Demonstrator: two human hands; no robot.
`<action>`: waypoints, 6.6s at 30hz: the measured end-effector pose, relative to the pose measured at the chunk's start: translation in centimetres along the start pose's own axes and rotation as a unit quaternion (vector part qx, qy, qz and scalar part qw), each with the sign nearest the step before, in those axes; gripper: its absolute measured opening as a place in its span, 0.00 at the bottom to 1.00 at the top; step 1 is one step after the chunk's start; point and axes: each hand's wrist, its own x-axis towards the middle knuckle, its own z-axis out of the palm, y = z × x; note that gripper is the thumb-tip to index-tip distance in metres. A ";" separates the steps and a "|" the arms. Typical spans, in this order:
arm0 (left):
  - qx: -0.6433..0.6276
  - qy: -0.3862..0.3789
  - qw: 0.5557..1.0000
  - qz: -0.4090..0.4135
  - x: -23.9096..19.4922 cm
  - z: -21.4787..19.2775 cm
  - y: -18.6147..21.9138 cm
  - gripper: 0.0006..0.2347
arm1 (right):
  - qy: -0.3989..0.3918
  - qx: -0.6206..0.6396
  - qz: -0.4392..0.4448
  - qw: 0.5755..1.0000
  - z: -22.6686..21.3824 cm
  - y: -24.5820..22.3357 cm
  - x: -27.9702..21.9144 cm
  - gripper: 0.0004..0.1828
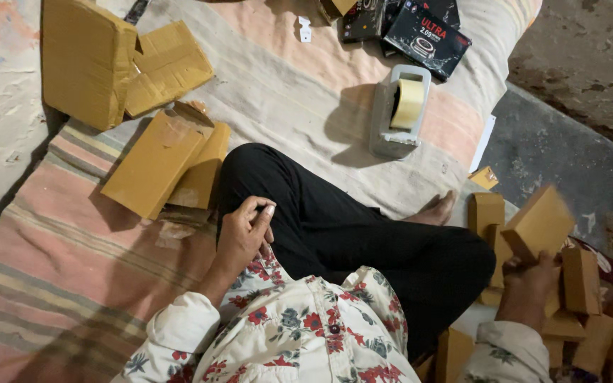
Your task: The person sits on the floor and packs smartwatch boxes into small cardboard shipping boxes. They fold the flaps of the shipping boxes and seal them using a tape dispenser.
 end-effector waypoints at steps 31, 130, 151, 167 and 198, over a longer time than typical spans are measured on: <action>0.466 0.225 0.814 0.265 60.1 4.6 1.8 0.27 | -0.488 -0.654 -0.097 0.570 28.9 13.8 -10.3 0.22; 0.059 -0.080 0.978 0.182 -4.7 -3.3 0.5 0.17 | -0.479 -0.191 0.174 0.839 23.3 16.9 -31.3 0.22; 0.382 0.175 0.894 0.158 -2.3 -1.9 5.4 0.15 | -0.616 -0.185 0.109 0.758 24.9 20.1 -29.6 0.26; 0.178 0.121 0.975 0.061 -2.4 -5.6 0.2 0.14 | -0.546 -0.086 0.275 0.787 23.0 20.2 -27.8 0.16; -0.280 -0.137 0.938 0.153 15.9 8.9 4.4 0.21 | -0.443 0.168 0.067 0.878 31.4 14.1 -20.7 0.13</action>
